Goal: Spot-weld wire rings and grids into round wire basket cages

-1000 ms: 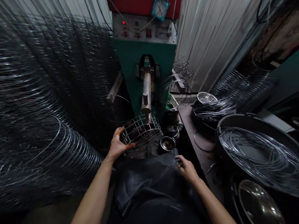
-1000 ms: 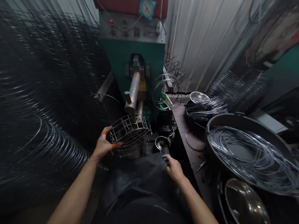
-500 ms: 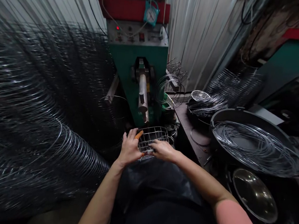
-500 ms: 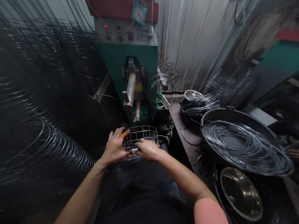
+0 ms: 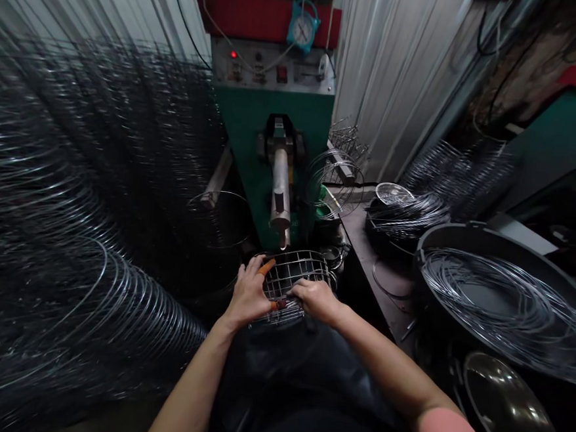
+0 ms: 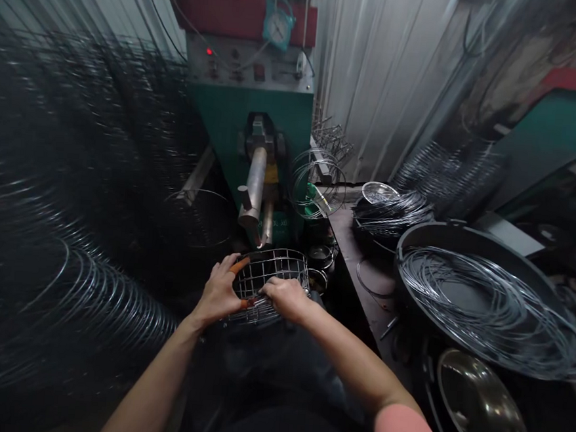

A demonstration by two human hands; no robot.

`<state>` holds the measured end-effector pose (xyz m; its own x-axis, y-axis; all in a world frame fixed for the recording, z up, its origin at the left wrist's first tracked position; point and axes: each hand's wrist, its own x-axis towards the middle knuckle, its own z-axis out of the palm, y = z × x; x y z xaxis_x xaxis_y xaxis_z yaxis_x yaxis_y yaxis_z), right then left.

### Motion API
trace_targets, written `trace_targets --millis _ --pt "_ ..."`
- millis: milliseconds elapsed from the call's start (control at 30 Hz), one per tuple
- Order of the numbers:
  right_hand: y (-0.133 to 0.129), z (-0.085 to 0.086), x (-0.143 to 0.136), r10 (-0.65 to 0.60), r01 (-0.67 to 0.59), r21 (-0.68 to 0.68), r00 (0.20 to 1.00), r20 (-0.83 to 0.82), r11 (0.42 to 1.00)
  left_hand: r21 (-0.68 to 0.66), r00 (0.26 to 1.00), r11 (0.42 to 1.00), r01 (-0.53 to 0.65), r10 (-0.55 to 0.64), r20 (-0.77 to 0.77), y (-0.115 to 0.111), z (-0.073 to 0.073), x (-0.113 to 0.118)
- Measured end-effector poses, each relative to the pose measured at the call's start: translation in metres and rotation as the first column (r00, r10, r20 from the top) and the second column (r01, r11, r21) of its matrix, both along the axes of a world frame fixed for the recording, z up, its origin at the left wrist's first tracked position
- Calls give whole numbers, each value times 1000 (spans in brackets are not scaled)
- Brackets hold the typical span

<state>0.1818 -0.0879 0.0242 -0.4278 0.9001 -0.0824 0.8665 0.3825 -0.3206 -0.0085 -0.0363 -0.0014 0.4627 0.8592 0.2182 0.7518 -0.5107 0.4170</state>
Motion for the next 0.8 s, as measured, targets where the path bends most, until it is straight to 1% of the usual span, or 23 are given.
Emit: trace_targets --millis 100,167,333,433,533,667,800 --pt "6 -3 0 -4 4 20 1000 -7 1000 -2 1000 1000 -5 5 9 6 0 -1" --pt "12 -1 0 3 -2 36 1000 -3 999 -5 1000 1000 -14 14 15 11 1 -1" --pt "32 11 -3 -8 7 52 1000 24 999 -23 998 999 -24 25 53 31 6 0" --pt "39 15 -4 -26 25 53 999 19 998 -40 998 999 -14 16 53 39 10 0" --pt "37 13 -4 -60 59 66 998 10 996 -39 1000 999 -5 6 24 39 11 1" --pt "32 6 -5 -113 110 90 993 26 990 0 999 999 -40 40 11 38 9 4" --pt "47 6 -8 -158 149 128 985 62 980 12 996 996 -91 90 5 50 10 6"
